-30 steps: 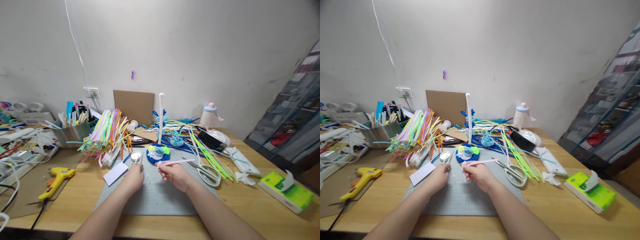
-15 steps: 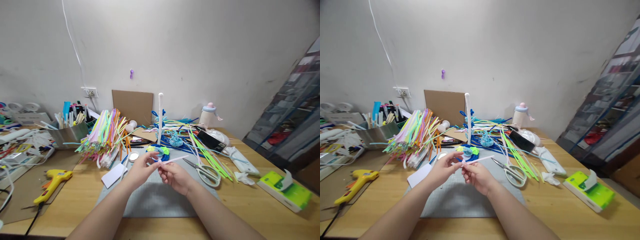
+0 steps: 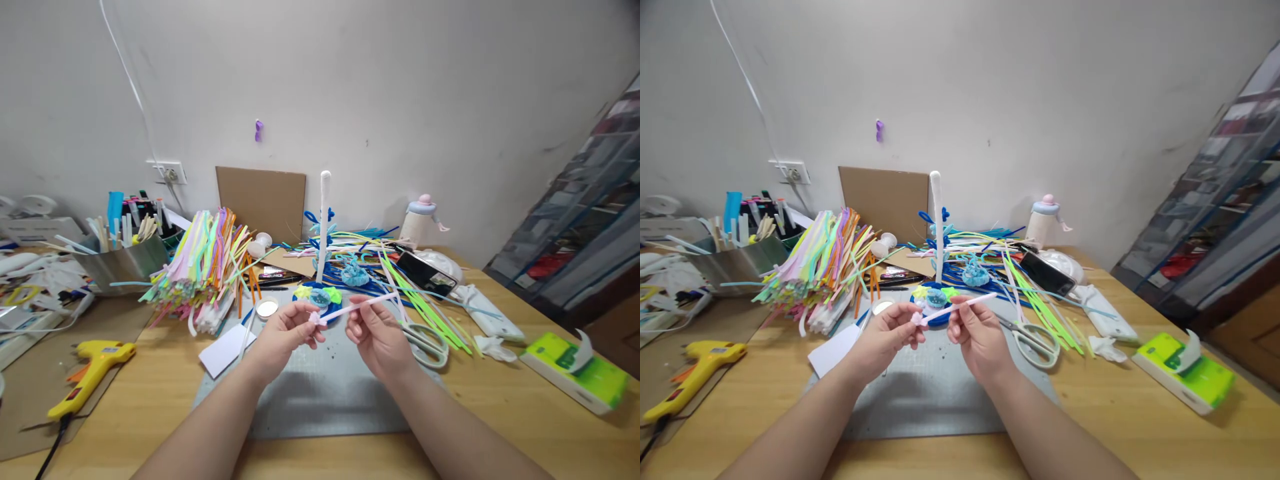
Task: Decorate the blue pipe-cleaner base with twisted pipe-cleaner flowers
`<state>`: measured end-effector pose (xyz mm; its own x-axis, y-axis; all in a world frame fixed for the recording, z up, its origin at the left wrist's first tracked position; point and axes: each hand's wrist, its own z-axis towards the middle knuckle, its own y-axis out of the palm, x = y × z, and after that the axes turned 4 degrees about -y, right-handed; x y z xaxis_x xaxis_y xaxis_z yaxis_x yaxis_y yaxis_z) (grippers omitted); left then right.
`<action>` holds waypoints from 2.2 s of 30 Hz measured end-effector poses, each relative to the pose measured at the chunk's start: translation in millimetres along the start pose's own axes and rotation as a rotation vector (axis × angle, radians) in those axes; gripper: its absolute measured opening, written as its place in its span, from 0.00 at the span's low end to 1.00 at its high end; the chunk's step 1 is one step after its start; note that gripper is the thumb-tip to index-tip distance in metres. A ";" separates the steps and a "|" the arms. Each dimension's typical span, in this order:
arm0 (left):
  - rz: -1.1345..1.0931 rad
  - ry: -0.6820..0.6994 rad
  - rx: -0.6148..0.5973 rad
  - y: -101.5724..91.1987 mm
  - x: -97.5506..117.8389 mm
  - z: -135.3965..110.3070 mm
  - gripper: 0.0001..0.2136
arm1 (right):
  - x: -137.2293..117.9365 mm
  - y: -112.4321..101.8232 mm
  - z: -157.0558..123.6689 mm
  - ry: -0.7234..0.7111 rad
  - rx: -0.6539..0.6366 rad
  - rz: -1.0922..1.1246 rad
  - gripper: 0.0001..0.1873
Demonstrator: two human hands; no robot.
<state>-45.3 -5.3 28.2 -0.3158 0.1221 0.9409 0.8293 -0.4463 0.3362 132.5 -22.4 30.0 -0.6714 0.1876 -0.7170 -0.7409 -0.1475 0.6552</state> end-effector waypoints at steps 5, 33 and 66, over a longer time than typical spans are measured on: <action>-0.107 -0.048 -0.013 7.5 -4.5 -2.0 0.12 | -5.2 2.3 -2.8 0.005 -0.051 0.003 0.09; -0.345 -0.172 -0.018 7.2 1.7 -5.9 0.10 | -16.6 1.7 -6.0 0.143 -0.188 0.161 0.05; 0.183 -0.203 0.083 9.2 -9.2 -1.2 0.15 | -5.2 -2.1 -2.9 -0.284 -0.300 -1.165 0.06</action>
<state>-35.3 -11.6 22.6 -0.0655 0.2244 0.9723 0.9016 -0.4041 0.1540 137.5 -25.8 31.6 0.3911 0.5543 -0.7347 -0.8939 0.0389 -0.4466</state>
